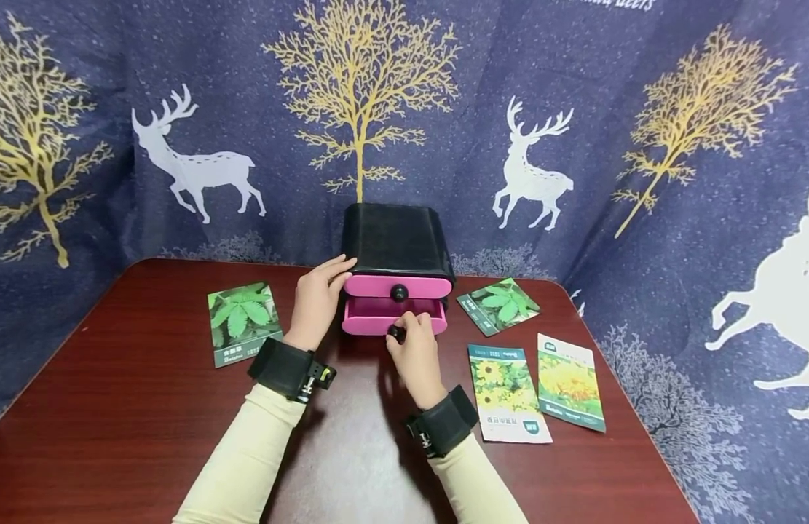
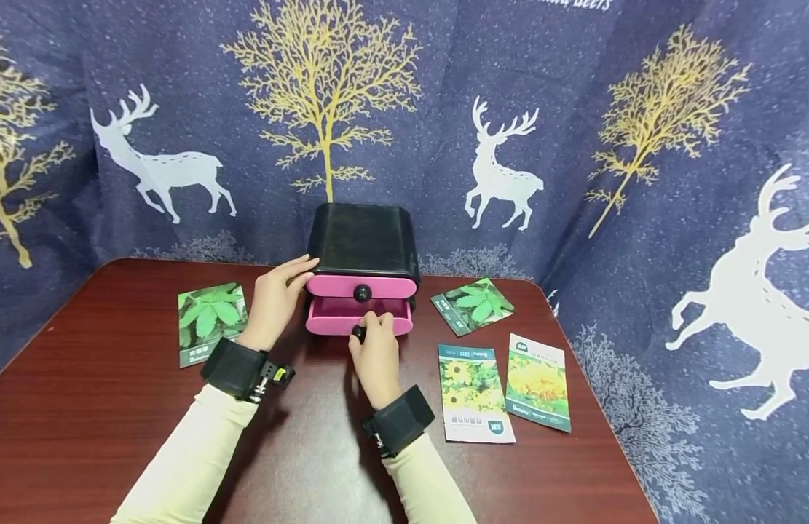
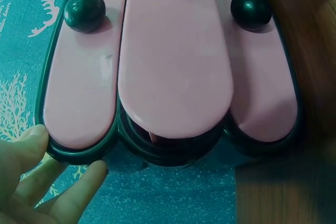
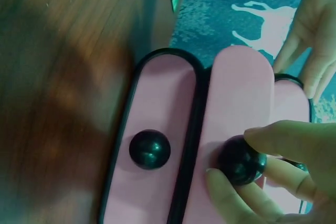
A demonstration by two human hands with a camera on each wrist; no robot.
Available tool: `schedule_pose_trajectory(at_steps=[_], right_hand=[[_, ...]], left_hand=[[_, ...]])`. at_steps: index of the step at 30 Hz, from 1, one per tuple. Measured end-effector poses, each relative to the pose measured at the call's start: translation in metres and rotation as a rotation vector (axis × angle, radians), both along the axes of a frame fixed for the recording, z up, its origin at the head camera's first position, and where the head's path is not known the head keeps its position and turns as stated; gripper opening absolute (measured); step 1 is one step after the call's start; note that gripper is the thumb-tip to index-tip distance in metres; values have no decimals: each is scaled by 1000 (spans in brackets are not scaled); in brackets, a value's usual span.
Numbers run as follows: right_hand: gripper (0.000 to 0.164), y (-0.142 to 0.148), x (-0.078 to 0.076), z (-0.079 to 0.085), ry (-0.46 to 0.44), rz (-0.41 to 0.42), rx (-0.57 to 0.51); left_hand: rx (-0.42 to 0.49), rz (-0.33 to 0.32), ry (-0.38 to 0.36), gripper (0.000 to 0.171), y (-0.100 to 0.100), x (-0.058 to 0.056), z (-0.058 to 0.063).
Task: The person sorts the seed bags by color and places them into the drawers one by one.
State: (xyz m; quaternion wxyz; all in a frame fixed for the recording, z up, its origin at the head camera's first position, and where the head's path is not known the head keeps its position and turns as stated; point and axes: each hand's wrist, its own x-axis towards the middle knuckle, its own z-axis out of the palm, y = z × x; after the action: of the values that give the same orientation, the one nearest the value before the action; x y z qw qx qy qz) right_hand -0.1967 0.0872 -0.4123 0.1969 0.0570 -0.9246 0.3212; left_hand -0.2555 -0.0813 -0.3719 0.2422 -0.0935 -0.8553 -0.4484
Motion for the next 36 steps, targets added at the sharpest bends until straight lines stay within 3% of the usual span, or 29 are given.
schedule_pose_trajectory(at_steps=[12, 22, 36], right_hand=[[15, 5, 31, 6, -55, 40, -31], [12, 7, 45, 7, -110, 31, -47], [14, 5, 71, 0, -81, 4, -47]], left_hand=[[13, -13, 3, 29, -3, -1, 2], [30, -14, -18, 29, -1, 2, 1], [45, -20, -41, 30, 0, 3, 2]])
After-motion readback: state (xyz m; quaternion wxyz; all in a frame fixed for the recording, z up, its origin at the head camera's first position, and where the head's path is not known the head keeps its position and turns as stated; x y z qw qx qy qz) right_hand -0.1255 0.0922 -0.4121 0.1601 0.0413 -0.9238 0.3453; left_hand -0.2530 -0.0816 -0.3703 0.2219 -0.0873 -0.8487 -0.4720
